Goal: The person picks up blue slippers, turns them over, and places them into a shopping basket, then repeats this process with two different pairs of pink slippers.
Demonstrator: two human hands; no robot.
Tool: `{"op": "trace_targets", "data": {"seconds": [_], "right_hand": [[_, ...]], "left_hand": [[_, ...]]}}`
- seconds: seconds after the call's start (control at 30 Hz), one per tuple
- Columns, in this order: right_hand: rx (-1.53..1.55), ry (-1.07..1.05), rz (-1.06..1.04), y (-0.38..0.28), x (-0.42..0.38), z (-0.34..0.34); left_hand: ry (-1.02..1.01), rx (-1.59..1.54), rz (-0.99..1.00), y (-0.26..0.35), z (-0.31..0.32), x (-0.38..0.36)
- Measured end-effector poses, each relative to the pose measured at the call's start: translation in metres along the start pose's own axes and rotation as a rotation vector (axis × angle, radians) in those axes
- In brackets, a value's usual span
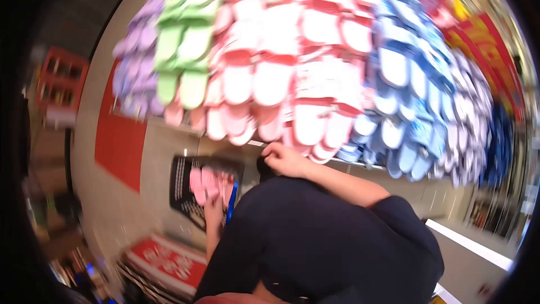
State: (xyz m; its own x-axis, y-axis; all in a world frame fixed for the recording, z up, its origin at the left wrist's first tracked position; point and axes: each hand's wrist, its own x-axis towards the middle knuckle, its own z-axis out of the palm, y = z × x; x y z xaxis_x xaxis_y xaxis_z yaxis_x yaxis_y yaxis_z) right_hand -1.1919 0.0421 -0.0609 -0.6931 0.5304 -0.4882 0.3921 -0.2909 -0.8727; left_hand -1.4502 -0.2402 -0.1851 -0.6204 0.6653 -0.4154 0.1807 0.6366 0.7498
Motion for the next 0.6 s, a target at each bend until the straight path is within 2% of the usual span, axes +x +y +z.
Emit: {"op": "trace_targets", "data": {"seconds": [0.07, 0.13, 0.2, 0.27, 0.33, 0.4, 0.53, 0.57, 0.6], "right_hand": [[-0.074, 0.114, -0.155, 0.025, 0.005, -0.002], [-0.061, 0.134, -0.135, 0.008, -0.01, -0.014], [-0.084, 0.153, -0.158, 0.004, -0.021, -0.025], [-0.073, 0.152, -0.196, 0.002, -0.036, -0.033], [-0.108, 0.178, -0.288, 0.013, -0.045, -0.045], [-0.106, 0.236, -0.391, 0.012, -0.062, -0.057], [-0.145, 0.514, -0.381, 0.013, -0.098, -0.085], [0.08, 0.443, -0.197, 0.017, -0.104, -0.092], [-0.066, 0.558, -0.267, 0.025, -0.11, -0.099]], "left_hand": [[-0.044, 0.023, -0.024, 0.069, 0.005, -0.015], [-0.078, 0.154, 0.126, 0.036, 0.018, 0.0], [-0.25, 0.257, 0.193, 0.035, 0.02, 0.007], [-0.391, 0.445, 0.193, -0.003, 0.021, 0.022], [-0.381, 0.323, 0.089, -0.022, 0.02, 0.027], [-0.371, 0.293, 0.038, -0.015, 0.025, 0.032], [-0.406, 0.413, 0.068, 0.021, 0.026, 0.045], [-0.427, 0.454, 0.094, 0.031, 0.026, 0.049], [-0.45, 0.495, 0.125, 0.042, 0.027, 0.051]]}}
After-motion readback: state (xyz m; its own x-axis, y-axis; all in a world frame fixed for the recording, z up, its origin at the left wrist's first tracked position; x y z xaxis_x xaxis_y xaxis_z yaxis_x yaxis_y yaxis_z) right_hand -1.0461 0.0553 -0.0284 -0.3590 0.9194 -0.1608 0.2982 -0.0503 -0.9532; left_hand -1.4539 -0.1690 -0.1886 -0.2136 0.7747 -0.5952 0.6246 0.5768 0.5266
